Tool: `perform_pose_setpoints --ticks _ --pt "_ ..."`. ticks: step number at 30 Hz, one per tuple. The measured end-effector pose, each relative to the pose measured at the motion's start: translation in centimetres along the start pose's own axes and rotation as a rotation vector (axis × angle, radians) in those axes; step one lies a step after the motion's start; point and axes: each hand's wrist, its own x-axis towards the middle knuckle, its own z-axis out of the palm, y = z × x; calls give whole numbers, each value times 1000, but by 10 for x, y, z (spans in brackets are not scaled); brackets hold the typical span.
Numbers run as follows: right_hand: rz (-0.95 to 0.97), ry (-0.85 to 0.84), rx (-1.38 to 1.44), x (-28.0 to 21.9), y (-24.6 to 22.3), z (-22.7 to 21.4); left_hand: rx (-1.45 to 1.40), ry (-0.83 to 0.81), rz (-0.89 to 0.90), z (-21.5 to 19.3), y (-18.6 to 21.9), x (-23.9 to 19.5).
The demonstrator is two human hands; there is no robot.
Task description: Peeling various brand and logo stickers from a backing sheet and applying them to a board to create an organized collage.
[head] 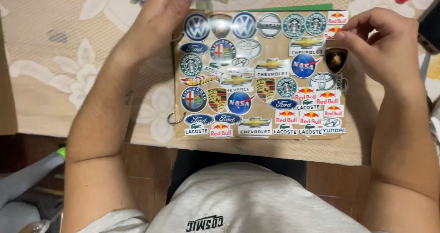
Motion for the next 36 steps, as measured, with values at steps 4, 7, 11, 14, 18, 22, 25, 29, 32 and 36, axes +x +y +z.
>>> perform_pose_setpoints --ticks 4,7,11,14,18,22,25,29,32,36 --pt "-74 -192 -35 15 -60 14 18 -54 29 -17 -15 -44" --pt "-251 -357 -66 38 -108 38 116 -162 -48 -23 -20 -56" --pt "-469 -424 -129 66 -143 87 541 -208 -225 -13 -18 -49" --pt "-413 -444 -190 83 -156 118 550 -216 -164 -10 -28 -52" --pt "-270 -500 -410 93 -148 124 650 -197 -44 -7 -31 -52" --pt "-132 -544 -481 89 -147 125 698 -176 162 9 -27 -46" --pt "-154 -478 -456 88 -132 135 828 -245 161 22 -38 -44" --pt "-149 -473 -408 88 -134 133 902 -257 170 23 -49 -45" --pt "-131 -471 -389 86 -137 129 930 -276 140 25 -51 -44" --pt "-90 -490 -367 86 -142 120 945 -291 135 25 -49 -43"
